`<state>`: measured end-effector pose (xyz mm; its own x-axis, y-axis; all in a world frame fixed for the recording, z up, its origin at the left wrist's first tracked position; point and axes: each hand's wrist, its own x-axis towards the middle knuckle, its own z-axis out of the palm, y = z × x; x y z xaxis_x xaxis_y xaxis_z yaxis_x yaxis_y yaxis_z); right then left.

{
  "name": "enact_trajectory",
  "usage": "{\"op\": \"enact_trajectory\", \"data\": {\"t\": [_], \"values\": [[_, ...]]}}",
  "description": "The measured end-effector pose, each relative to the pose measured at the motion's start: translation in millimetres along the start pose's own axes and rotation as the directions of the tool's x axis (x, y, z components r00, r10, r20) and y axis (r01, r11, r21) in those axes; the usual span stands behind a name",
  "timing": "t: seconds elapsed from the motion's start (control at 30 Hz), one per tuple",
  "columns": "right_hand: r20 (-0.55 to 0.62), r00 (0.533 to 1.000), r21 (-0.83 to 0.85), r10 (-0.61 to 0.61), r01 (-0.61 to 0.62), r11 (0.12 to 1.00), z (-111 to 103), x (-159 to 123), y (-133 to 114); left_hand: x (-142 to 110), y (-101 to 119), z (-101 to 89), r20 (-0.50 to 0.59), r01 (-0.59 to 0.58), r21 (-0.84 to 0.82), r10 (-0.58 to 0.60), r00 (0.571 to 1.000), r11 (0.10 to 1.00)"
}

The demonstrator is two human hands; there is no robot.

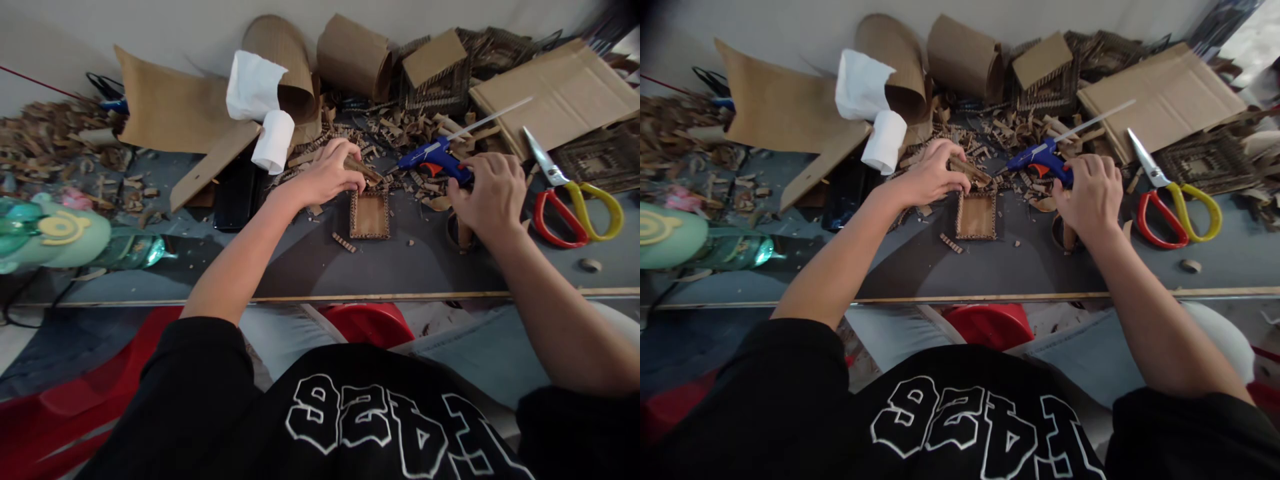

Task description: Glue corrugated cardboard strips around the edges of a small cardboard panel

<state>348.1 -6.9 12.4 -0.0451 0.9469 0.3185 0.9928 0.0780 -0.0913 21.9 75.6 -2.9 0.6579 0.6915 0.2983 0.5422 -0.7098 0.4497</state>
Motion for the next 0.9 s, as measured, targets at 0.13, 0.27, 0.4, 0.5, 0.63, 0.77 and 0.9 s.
{"op": "enact_trajectory", "data": {"t": [0.13, 0.27, 0.4, 0.5, 0.63, 0.77, 0.9], "values": [[-0.018, 1.0, 0.032, -0.015, 0.016, 0.999, -2.3, -1.5, -0.9, 2.4, 4.6, 3.9, -0.028, 0.027, -0.012, -0.028, 0.999, 1.0], [-0.03, 0.999, 0.018, -0.029, 0.03, 0.999, -1.1, -1.5, 0.0, -0.4, 6.8, 5.1, -0.048, -0.005, 0.042, 0.007, 0.999, 0.999], [-0.031, 0.999, 0.001, -0.039, 0.039, 0.999, 2.9, -0.1, 2.8, -5.4, 7.7, 6.8, -0.014, -0.061, 0.159, 0.065, 0.998, 0.985], [-0.027, 0.999, 0.008, -0.044, 0.044, 0.999, 5.2, 0.9, 4.4, -9.5, 8.9, 8.7, -0.013, -0.053, 0.184, 0.056, 0.998, 0.981], [-0.036, 0.998, -0.019, -0.046, 0.045, 0.999, 5.9, 1.2, 4.5, -13.2, 9.7, 9.1, 0.002, -0.046, 0.184, 0.047, 0.999, 0.982], [-0.025, 0.998, -0.004, -0.058, 0.058, 0.998, 4.7, 1.0, 3.6, -14.3, 9.7, 8.0, 0.019, -0.041, 0.194, 0.038, 0.999, 0.98], [-0.015, 0.999, -0.039, -0.032, 0.031, 0.999, 4.2, 1.5, 1.6, -15.3, 10.1, 9.1, 0.006, -0.026, 0.193, 0.026, 1.0, 0.981]]}}
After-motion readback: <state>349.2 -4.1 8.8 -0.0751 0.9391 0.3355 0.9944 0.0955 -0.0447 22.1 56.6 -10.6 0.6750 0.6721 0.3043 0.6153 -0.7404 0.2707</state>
